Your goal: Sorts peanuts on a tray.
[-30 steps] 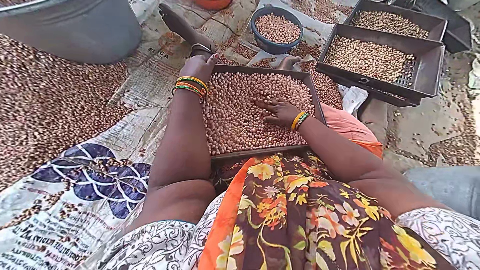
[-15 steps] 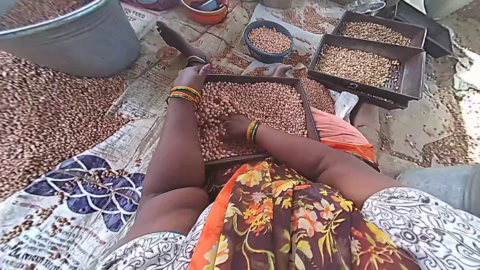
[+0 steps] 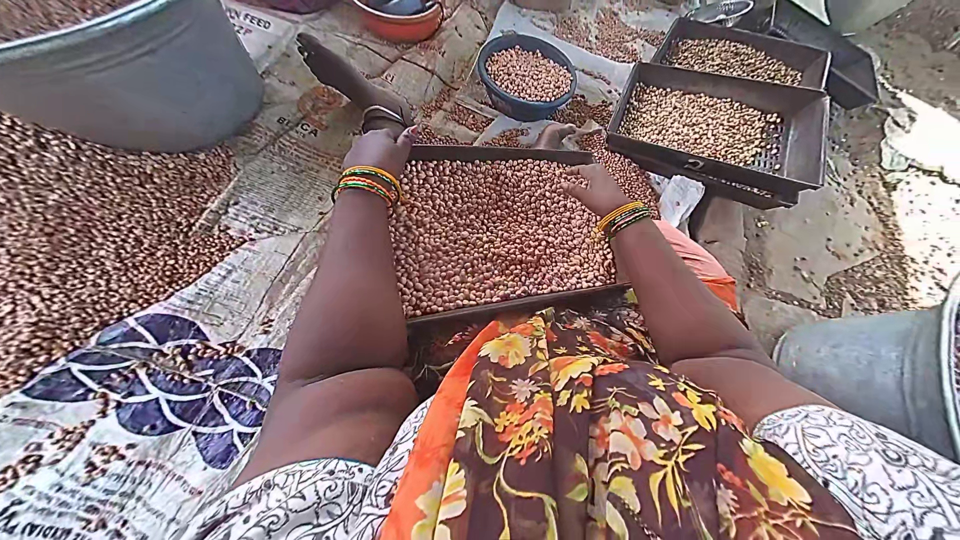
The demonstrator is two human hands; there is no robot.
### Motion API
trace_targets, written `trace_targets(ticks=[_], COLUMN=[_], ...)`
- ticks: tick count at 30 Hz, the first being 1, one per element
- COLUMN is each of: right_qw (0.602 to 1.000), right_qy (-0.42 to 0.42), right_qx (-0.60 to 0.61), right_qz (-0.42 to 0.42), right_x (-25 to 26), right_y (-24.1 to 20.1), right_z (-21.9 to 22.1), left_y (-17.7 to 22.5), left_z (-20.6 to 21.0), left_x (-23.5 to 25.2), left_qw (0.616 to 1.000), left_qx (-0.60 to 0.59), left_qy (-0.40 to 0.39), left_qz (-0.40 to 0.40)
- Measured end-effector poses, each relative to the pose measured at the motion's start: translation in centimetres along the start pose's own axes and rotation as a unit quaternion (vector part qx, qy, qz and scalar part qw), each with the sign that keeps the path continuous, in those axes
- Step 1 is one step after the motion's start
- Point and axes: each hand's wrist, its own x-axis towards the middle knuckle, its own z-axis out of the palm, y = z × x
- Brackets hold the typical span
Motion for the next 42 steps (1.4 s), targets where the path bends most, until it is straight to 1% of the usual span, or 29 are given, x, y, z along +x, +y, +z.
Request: trace_targets(ticks=[1,2,4,6,9,11,12,13,14,15,17,19,21,23,26,28,31,33,34,36,39,41,42], right_qw=[1.000,1.000,0.998,0.993,0.966,0.928,0.908,0.891,0.880,0.877,0.893,0.918,0.933,0.939,0.950,0.953,0.949,0.935,0.919,0.891,0.864,0.874,0.884], right_qy=[0.003,-0.006,-0.051,-0.110,-0.204,-0.242,-0.240,-0.237,-0.235,-0.223,-0.185,-0.174,-0.163,-0.162,-0.196,-0.212,-0.231,-0.262,-0.290,-0.316,-0.333,-0.315,-0.288], right_qx=[-0.012,-0.023,-0.023,-0.006,-0.037,-0.060,-0.071,-0.089,-0.106,-0.122,-0.155,-0.160,-0.176,-0.197,-0.167,-0.134,-0.101,-0.088,-0.090,-0.095,-0.133,-0.146,-0.155], right_qz=[0.000,-0.004,-0.015,-0.052,-0.155,-0.276,-0.335,-0.377,-0.399,-0.407,-0.381,-0.319,-0.269,-0.230,-0.178,-0.170,-0.191,-0.224,-0.251,-0.313,-0.354,-0.341,-0.334], right_x=[0.4,0.2,-1.4,-3.4,-5.3,-5.4,-5.1,-4.8,-4.3,-3.5,-1.8,-0.4,0.7,1.1,-0.8,-3.0,-5.9,-6.9,-7.0,-6.5,-4.6,-2.9,-2.0], right_y=[1.4,1.6,0.2,-2.0,-6.7,-9.8,-11.4,-13.0,-14.4,-15.3,-16.0,-15.3,-12.9,-9.9,-4.9,-2.0,-0.7,-2.2,-3.6,-7.2,-12.3,-14.4,-14.9], right_z=[1.3,2.5,4.5,6.3,8.9,10.9,11.7,12.3,12.8,13.3,13.2,12.4,11.2,9.3,7.0,6.5,7.0,7.8,8.2,9.3,11.9,12.9,13.0], left_y=[-0.1,-0.2,-0.2,0.0,0.2,0.1,0.0,-0.2,-0.3,-0.3,-0.4,-0.6,-0.6,-0.4,-0.1,0.0,0.3,0.5,0.5,0.3,0.0,-0.2,-0.4], left_z=[0.0,0.0,-0.1,0.0,0.0,0.1,0.0,0.1,0.1,0.1,0.1,0.0,0.1,-0.1,-0.4,-0.8,-1.5,-1.4,-1.3,-1.1,-0.7,-0.6,-0.5], left_x=[0.1,0.3,0.4,0.4,0.5,0.5,0.4,0.4,0.2,0.2,0.2,0.2,0.1,0.0,-0.7,-1.0,-1.3,-1.2,-1.2,-0.9,-0.5,-0.3,0.0], left_qw=[1.000,1.000,1.000,1.000,1.000,1.000,1.000,1.000,1.000,1.000,1.000,1.000,1.000,1.000,1.000,0.999,0.999,0.999,0.999,0.999,1.000,1.000,1.000], left_qx=[0.007,0.012,0.014,0.013,0.004,0.002,0.002,0.001,0.001,0.003,0.006,0.009,0.002,-0.009,-0.025,-0.029,-0.026,-0.027,-0.028,-0.023,-0.016,-0.011,-0.011], left_qy=[0.002,0.001,-0.003,-0.005,0.003,0.008,0.007,0.007,0.006,0.007,0.012,0.009,0.008,0.011,0.010,0.013,0.020,0.025,0.025,0.017,0.009,0.017,0.020], left_qz=[0.003,0.002,0.002,0.000,-0.003,-0.009,-0.009,-0.007,-0.006,-0.006,-0.004,-0.007,-0.005,-0.002,0.005,0.015,0.026,0.029,0.031,0.022,0.011,0.009,0.010])
